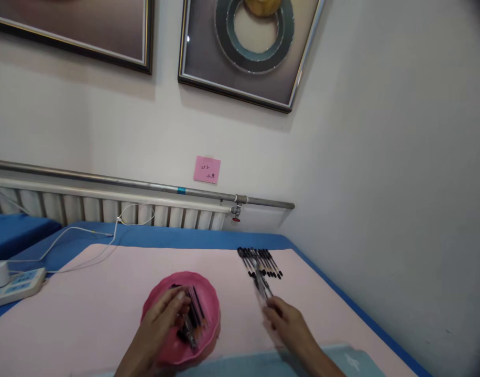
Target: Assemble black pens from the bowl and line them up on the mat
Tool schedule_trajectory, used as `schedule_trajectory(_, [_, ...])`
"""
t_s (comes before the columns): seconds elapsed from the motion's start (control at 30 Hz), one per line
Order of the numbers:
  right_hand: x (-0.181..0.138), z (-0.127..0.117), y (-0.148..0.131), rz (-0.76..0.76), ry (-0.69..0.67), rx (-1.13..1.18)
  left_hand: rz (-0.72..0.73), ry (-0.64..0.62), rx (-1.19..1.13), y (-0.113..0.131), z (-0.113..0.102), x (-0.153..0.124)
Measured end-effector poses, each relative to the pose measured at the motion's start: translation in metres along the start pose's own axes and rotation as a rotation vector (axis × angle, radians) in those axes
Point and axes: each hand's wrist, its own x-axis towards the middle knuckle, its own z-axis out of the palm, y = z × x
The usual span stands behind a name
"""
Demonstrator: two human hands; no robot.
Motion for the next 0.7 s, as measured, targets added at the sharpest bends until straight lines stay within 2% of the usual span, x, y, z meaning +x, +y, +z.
schedule_trajectory(0.1, [0.003,-0.034,0.035,0.073,0.078,-0.146,0.001,-0.003,0.036,0.000,0.001,-0.001])
schedule_trajectory(0.2, [0.005,-0.047,0.056,0.112,0.095,-0.262,0.001,-0.007,0.043,-0.003,0.002,-0.001])
schedule_trajectory(0.47, [0.022,-0.043,0.063,0.126,0.090,-0.404,-0.010,-0.020,0.098,-0.010,-0.003,0.006])
schedule_trajectory(0.7, [0.029,-0.040,0.061,0.091,0.086,-0.426,0.000,-0.031,0.074,-0.004,-0.002,0.001])
